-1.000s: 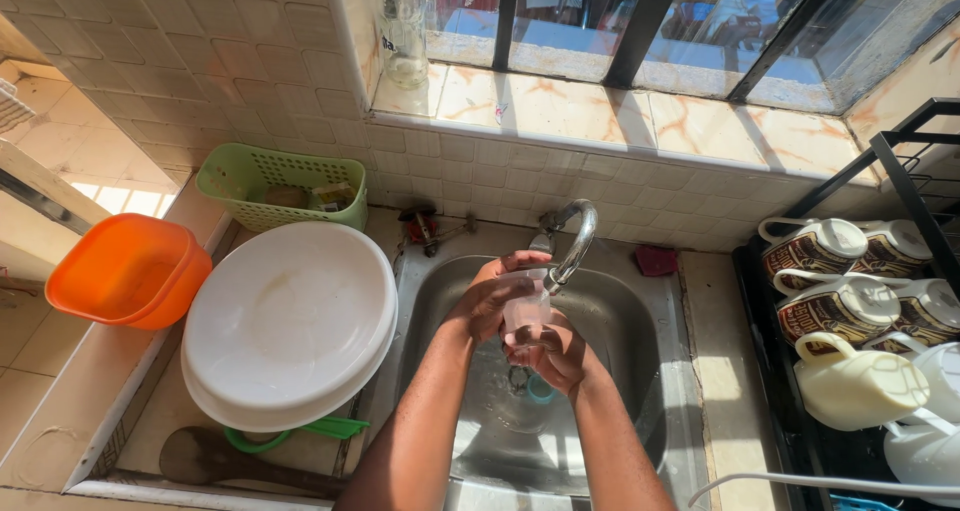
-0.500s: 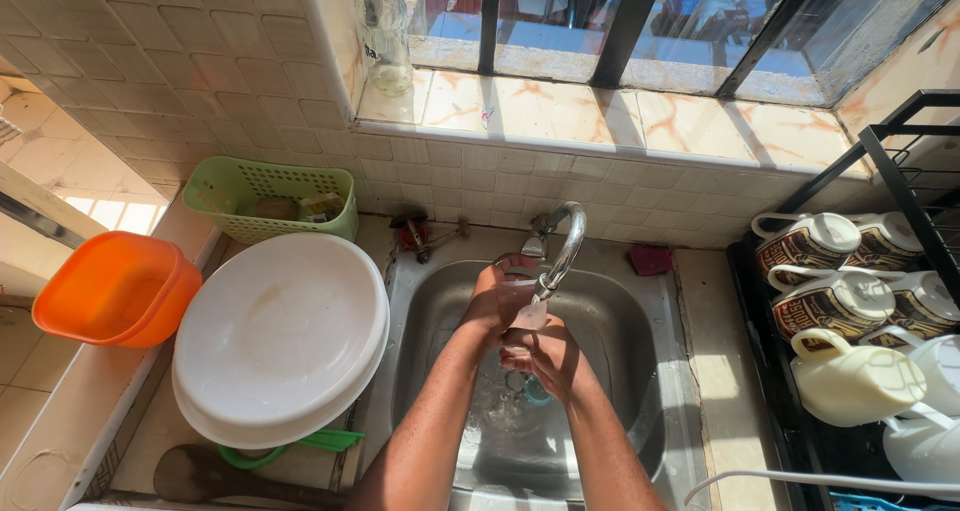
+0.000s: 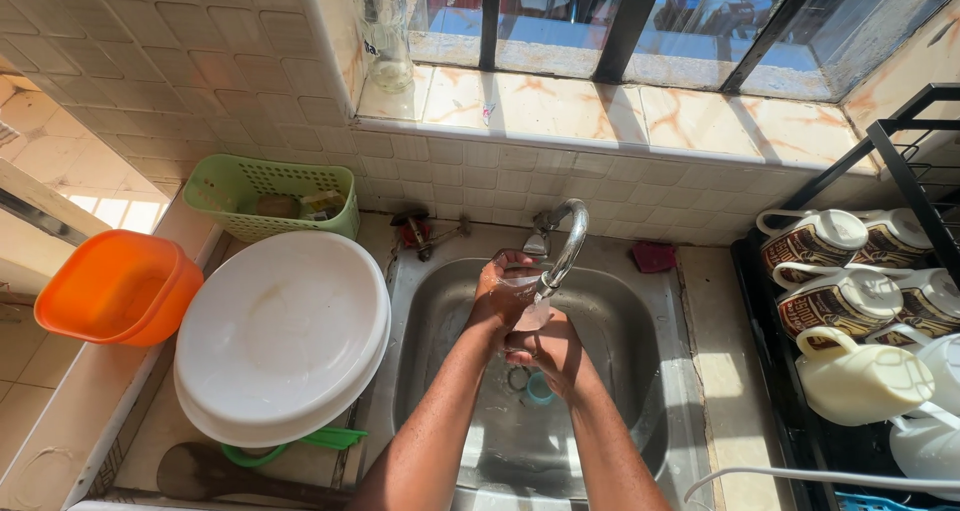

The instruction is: Rinsing a cup and plates under a faucet and placing them in a drying rack

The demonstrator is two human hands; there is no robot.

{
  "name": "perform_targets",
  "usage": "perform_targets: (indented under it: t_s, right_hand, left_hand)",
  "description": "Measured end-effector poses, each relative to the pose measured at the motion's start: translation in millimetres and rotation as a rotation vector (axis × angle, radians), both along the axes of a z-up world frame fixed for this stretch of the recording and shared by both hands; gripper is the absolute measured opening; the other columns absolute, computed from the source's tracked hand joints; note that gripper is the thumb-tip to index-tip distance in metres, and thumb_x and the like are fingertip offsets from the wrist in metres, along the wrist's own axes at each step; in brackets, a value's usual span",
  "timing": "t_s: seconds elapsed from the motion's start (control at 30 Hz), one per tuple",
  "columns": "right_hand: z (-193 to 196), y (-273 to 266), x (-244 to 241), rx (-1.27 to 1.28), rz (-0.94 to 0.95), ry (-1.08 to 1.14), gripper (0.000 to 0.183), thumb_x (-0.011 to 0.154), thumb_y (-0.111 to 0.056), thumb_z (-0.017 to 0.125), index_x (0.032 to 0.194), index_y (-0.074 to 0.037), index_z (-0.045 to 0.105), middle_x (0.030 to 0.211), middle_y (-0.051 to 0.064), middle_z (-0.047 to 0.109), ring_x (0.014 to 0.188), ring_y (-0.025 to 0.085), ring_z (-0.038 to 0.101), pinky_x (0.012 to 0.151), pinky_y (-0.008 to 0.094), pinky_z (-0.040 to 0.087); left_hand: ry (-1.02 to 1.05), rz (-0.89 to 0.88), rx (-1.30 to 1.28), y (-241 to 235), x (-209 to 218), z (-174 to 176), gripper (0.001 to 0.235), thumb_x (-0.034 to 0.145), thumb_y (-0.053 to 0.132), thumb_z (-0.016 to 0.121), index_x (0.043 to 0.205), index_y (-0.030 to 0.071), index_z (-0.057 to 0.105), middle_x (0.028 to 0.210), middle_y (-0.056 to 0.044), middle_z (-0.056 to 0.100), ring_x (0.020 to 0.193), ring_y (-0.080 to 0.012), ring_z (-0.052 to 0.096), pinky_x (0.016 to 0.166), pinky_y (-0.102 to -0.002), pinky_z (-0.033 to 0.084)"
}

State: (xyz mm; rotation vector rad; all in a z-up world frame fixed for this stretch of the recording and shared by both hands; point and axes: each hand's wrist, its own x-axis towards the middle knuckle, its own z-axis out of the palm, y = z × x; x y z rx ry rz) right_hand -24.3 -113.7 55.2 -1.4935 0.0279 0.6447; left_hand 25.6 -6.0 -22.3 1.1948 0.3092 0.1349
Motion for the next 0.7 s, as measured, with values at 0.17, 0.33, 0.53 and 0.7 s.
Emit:
perform_targets:
  t_s: [0.17, 0.33, 0.53, 0.7]
  right_hand:
    - [-57, -14, 30, 0.318, 0.059, 0.307, 0.025, 0.068, 0.003, 0.078, 0.091, 0.003, 0.067, 0.069, 0.019, 0.063, 0.064, 0.032, 0.067, 0.06, 0.041, 0.057]
    - [-85, -13, 37, 0.273, 0.077, 0.377, 0.031, 0.068, 0.0, 0.079, 0.095, 0.005, 0.066, 0.08, 0.025, 0.067, 0.07, 0.037, 0.07, 0.06, 0.043, 0.06]
    - [-72, -5, 31, 0.173, 0.027, 0.228, 0.041, 0.066, -0.004, 0.084, 0.103, 0.009, 0.07, 0.086, 0.026, 0.072, 0.076, 0.037, 0.073, 0.073, 0.052, 0.063]
    - [-157, -12, 83, -0.181, 0.165, -0.086, 0.041, 0.072, 0.002, 0.078, 0.112, 0.001, 0.069, 0.097, 0.02, 0.071, 0.086, 0.031, 0.072, 0.081, 0.034, 0.061]
  left_hand:
    - [-0.009, -0.186, -0.279, 17, -45, 85, 0.043, 0.071, 0.008, 0.078, 0.111, 0.013, 0.063, 0.087, -0.008, 0.074, 0.076, -0.0166, 0.068, 0.073, -0.032, 0.055]
    - [-0.026, -0.225, -0.325, 18, -43, 75, 0.042, 0.072, 0.006, 0.076, 0.112, 0.01, 0.064, 0.082, -0.01, 0.07, 0.07, -0.0175, 0.064, 0.068, -0.03, 0.053]
    - [-0.015, -0.159, -0.245, 15, -19, 32, 0.045, 0.07, 0.0, 0.079, 0.11, 0.011, 0.062, 0.081, -0.009, 0.071, 0.07, -0.0151, 0.065, 0.069, -0.028, 0.05]
    - [0.274, 0.126, 0.333, 6, 51, -84, 0.029, 0.069, 0.017, 0.088, 0.09, 0.024, 0.069, 0.088, 0.004, 0.078, 0.083, -0.0173, 0.074, 0.074, -0.028, 0.055]
